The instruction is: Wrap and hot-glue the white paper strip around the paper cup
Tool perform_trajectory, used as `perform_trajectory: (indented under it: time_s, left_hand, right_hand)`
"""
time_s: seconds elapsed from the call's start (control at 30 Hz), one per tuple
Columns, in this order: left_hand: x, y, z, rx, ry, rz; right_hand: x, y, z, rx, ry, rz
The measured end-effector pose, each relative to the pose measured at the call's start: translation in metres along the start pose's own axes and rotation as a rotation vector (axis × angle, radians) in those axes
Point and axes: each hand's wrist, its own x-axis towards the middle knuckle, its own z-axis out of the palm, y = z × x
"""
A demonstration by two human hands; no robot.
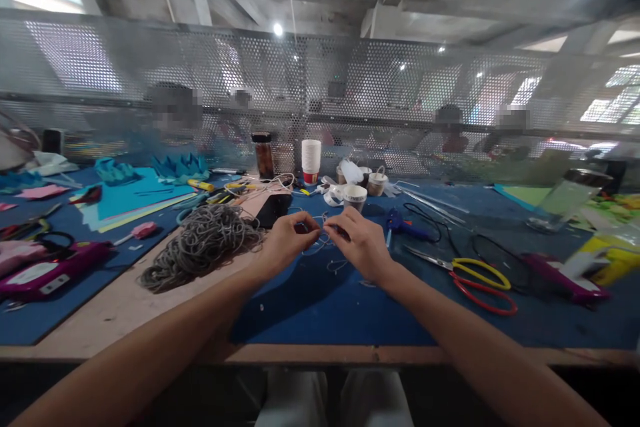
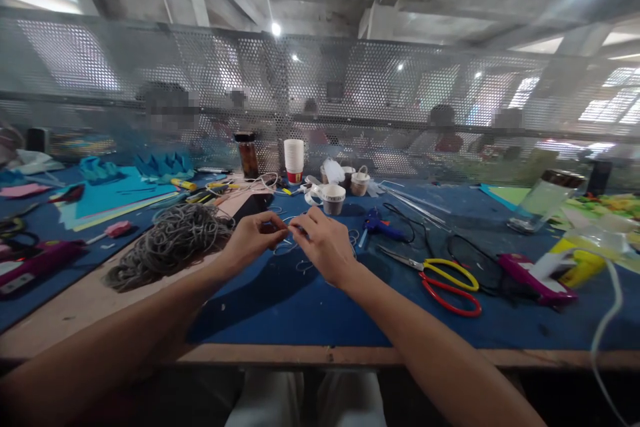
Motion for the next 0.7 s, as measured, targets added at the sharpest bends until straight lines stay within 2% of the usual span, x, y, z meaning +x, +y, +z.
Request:
perform_trajectory:
  time_s: [0.13,0.23,0.37,0.53,0.6,0.7]
  left_hand:
    - [0.001,0.005,-0.003,-0.043,-0.165,-0.008]
    - [0.004,0.003,-0.006,-0.174,-0.201,-0.051]
    - [0.007,-0.003,-0.008,-0.255,-0.138,-0.100]
    - [0.006,-0.007,-0.005,-0.142,-0.049,-0.039]
    - [0.005,-0.006,-0.004,-0.085,-0.066,-0.017]
    - [0.004,-0.004,-0.004,-0.042,-0.152,-0.006]
  right_hand:
    - [0.005,0.012,0.007,0.347,0.026,0.159]
    - [0.008,0.018,0.011,0.513,-0.001,0.247]
    - [0.005,0.013,0.011,0.401,-0.004,0.183]
    - [-0.001,0.000,0.007,0.095,-0.027,0.023]
    - [-0.001,-0.001,0.006,0.056,-0.029,0.007]
    - [0.002,0.003,0.005,0.144,0.002,0.064]
